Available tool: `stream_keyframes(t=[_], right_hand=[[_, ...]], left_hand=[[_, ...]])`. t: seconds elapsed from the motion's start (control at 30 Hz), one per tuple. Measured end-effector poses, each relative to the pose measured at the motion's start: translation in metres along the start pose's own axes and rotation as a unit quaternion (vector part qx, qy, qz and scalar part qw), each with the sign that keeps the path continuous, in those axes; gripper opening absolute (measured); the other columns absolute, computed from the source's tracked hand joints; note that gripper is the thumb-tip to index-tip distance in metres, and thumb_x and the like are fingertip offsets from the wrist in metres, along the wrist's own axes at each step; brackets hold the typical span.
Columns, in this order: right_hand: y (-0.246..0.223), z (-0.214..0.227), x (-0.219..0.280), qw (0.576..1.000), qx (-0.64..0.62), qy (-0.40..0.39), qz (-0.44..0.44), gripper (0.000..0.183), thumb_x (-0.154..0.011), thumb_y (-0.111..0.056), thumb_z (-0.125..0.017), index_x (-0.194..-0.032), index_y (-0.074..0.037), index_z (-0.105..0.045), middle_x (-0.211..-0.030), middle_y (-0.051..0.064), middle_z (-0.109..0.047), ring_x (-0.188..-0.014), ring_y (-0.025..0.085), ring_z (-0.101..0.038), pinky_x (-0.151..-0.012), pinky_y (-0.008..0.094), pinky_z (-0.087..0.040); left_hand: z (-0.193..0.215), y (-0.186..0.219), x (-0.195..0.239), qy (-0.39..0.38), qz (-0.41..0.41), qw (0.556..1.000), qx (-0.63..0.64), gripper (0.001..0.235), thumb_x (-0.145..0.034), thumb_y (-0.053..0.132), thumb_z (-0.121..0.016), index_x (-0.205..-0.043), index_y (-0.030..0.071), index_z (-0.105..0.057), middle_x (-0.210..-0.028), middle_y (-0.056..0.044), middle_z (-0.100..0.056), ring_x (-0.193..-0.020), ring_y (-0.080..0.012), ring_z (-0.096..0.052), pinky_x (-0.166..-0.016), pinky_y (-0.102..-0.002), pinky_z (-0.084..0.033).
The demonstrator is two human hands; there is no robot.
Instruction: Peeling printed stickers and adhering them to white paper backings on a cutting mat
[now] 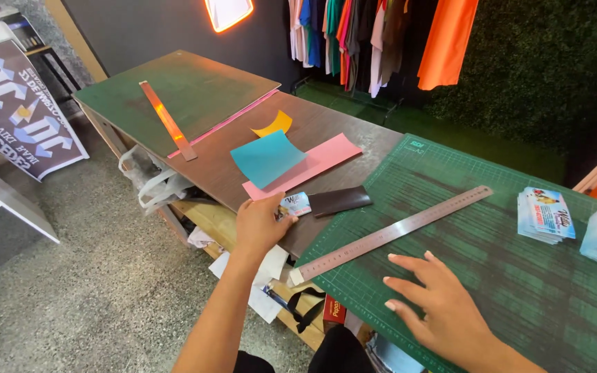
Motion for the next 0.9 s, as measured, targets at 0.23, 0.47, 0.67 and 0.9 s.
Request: stream_keyframes(t=[0.23,0.47,0.67,0.9], right_hand=[[0.006,0.005,0.007,0.994,-0.05,0.022,-0.097,0.029,-0.085,-0.03,-0.074,-0.111,-0.016,-0.08,-0.134,0.002,-0.068,-0.118,0.017,-0.067,-0.12,0.052,-0.037],[-0.006,0.022,-0.02,0.886,-0.299,0.021,-0.355,0.063,-0.083,-0.035,-0.07,-0.142,-0.017,-0.06,-0.141,0.0,-0.07,-0.128,0.016,-0.07,-0.111,0.033,-0.054],[0.016,0.004,0.007,0.781,-0.428,-0.037,-0.453,0.041,-0.079,-0.006,-0.082,-0.12,-0.003,-0.082,-0.096,0.015,-0.086,-0.073,0.023,-0.078,-0.065,0.036,-0.067],[0.048,0.05,0.041,0.769,-0.275,-0.021,-0.576,0.031,-0.081,-0.007,-0.086,-0.112,-0.004,-0.087,-0.099,0.014,-0.089,-0.076,0.027,-0.077,-0.072,0.034,-0.056]], left_hand=[[0.009,-0.012,-0.003,0.024,0.035,0.999,0.031,0.062,-0.081,0.046,-0.081,-0.134,0.016,-0.07,-0.078,-0.006,-0.076,-0.073,-0.0348,-0.068,-0.109,-0.052,-0.041],[0.052,0.069,0.056,0.156,-0.2,0.954,0.161,0.034,-0.069,0.032,-0.091,-0.095,0.021,-0.072,-0.079,0.007,-0.073,-0.067,-0.0159,-0.064,-0.079,-0.038,-0.045],[0.042,0.146,0.123,0.059,-0.369,0.912,0.171,0.06,-0.086,0.05,-0.078,-0.134,0.016,-0.064,-0.134,0.001,-0.07,-0.124,-0.0204,-0.065,-0.114,-0.048,-0.036],[0.024,0.066,0.07,0.173,-0.258,0.943,0.122,0.044,-0.081,0.011,-0.079,-0.123,0.009,-0.07,-0.131,-0.012,-0.072,-0.108,-0.0292,-0.074,-0.094,-0.048,-0.058]])
Point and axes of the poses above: each hand's wrist, its own x-axis away from the middle knuckle, its own z-axis out of the back of the hand, y = z × x, the point moved 2 cm from there along -x, towards the middle knuckle
